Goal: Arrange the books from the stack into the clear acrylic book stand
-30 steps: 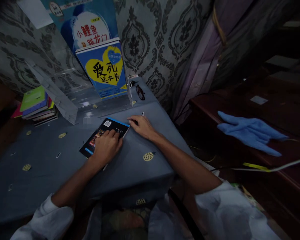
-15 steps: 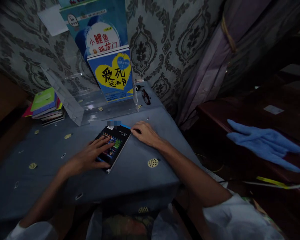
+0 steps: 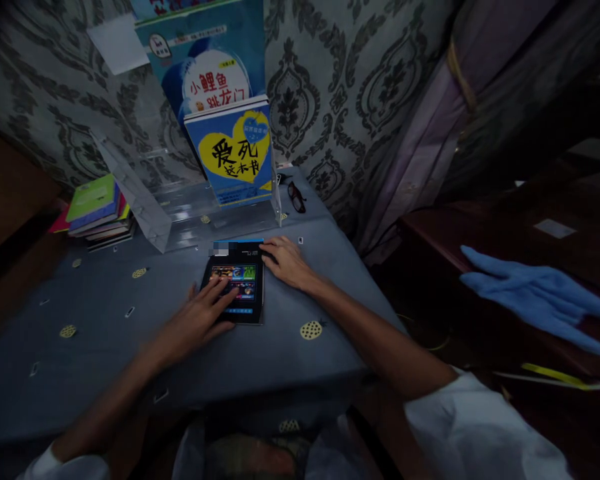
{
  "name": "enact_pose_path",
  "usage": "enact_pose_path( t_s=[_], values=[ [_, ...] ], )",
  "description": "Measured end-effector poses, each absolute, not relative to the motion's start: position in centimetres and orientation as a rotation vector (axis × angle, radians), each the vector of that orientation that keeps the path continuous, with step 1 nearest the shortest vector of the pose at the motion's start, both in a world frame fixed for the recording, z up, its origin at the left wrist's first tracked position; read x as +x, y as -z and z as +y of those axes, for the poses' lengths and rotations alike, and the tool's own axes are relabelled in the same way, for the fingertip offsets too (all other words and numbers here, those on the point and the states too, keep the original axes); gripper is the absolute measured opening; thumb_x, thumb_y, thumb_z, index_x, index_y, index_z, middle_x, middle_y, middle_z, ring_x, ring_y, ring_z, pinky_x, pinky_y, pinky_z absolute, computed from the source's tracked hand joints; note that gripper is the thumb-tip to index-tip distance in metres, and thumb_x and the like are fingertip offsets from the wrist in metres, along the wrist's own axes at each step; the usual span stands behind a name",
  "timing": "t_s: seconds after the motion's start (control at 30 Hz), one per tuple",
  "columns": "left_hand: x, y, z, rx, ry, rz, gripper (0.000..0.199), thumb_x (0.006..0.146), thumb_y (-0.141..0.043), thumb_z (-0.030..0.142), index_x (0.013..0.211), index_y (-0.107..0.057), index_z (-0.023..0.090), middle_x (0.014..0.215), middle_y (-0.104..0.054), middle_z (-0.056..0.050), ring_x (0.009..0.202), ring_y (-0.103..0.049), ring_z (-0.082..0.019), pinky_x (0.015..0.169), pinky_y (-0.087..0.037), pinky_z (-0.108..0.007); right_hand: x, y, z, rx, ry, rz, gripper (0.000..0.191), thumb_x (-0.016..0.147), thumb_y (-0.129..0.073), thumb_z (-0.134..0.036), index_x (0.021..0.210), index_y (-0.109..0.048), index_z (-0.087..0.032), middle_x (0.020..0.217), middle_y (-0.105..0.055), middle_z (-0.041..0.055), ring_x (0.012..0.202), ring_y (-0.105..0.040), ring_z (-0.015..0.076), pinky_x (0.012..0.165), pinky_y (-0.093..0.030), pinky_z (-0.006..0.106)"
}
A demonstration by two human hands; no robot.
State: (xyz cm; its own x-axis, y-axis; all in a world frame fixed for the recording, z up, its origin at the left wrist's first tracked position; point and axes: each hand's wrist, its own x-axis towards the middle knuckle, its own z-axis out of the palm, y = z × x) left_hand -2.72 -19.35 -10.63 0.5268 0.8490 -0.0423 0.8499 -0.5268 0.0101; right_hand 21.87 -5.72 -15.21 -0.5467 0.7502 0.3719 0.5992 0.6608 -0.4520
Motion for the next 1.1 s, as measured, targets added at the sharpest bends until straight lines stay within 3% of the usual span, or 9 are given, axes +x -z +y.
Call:
enact_pose_path(
  t_s=[0.07,0.17,0.5,0.7,0.87,1.1],
  values=[
    [-1.7,11.3,-19.3,2.778,0.03,1.55,0.058,0.099,-0.058,0.042,0.15,-0.044,0.018,0.158,-0.039,-0.023,0.149,-0.034,-0.038,0.114,-0.034,-0.067,21.7,15.4,-5.3,-1.047,-0.366,-2.338,0.039,0.096,-0.05,-0.024,0.128,-0.067,-0.01,0.128,-0.066,0.0182,0.118,-0.058,0.0313,0.106,-0.043,0.052],
    [-0.7,12.1,-19.1,2.866,-0.036,1.529,0.055,0.101,-0.054,0.041,0.147,-0.046,0.012,0.155,-0.043,-0.024,0.148,-0.036,-0.036,0.118,-0.034,-0.059,21.7,15.8,-5.0,-1.048,-0.374,-2.332,0.038,0.096,-0.051,-0.025,0.13,-0.067,-0.016,0.132,-0.065,0.0159,0.121,-0.057,0.0317,0.105,-0.044,0.055],
    [-0.5,12.6,-18.5,2.963,-0.212,1.411,0.044,0.103,-0.05,0.036,0.139,-0.056,0.011,0.145,-0.058,-0.019,0.141,-0.049,-0.032,0.117,-0.04,-0.05,22.1,15.5,-6.7,-1.034,-0.404,-2.35,0.04,0.098,-0.05,-0.03,0.134,-0.065,-0.019,0.135,-0.063,0.0124,0.124,-0.054,0.0325,0.107,-0.042,0.055],
    [-0.6,12.8,-18.8,2.986,-0.29,1.34,0.036,0.105,-0.045,0.027,0.133,-0.062,0.012,0.136,-0.065,-0.016,0.136,-0.054,-0.03,0.112,-0.046,-0.048,22.9,15.2,-7.8,-0.981,-0.423,-2.419,0.046,0.098,-0.053,-0.038,0.138,-0.061,-0.017,0.142,-0.058,0.0152,0.13,-0.051,0.0341,0.11,-0.04,0.055],
    [-0.5,12.7,-18.8,2.992,-0.302,1.334,0.036,0.105,-0.045,0.024,0.134,-0.062,0.013,0.136,-0.065,-0.016,0.136,-0.055,-0.03,0.111,-0.048,-0.049,23.5,15.1,-7.6,-0.938,-0.498,-2.463,0.058,0.096,-0.056,-0.051,0.143,-0.056,-0.017,0.152,-0.049,0.0177,0.137,-0.046,0.0377,0.112,-0.037,0.06],
    [-0.6,13.2,-18.7,3.095,-0.426,1.315,0.033,0.103,-0.051,0.027,0.129,-0.065,0.011,0.132,-0.068,-0.015,0.129,-0.061,-0.03,0.106,-0.052,-0.045,24.1,15.5,-7.3,-0.922,-0.626,-2.528,0.09,0.085,-0.059,-0.073,0.155,-0.041,-0.018,0.162,-0.035,0.018,0.148,-0.032,0.0392,0.119,-0.029,0.06]
  ],
)
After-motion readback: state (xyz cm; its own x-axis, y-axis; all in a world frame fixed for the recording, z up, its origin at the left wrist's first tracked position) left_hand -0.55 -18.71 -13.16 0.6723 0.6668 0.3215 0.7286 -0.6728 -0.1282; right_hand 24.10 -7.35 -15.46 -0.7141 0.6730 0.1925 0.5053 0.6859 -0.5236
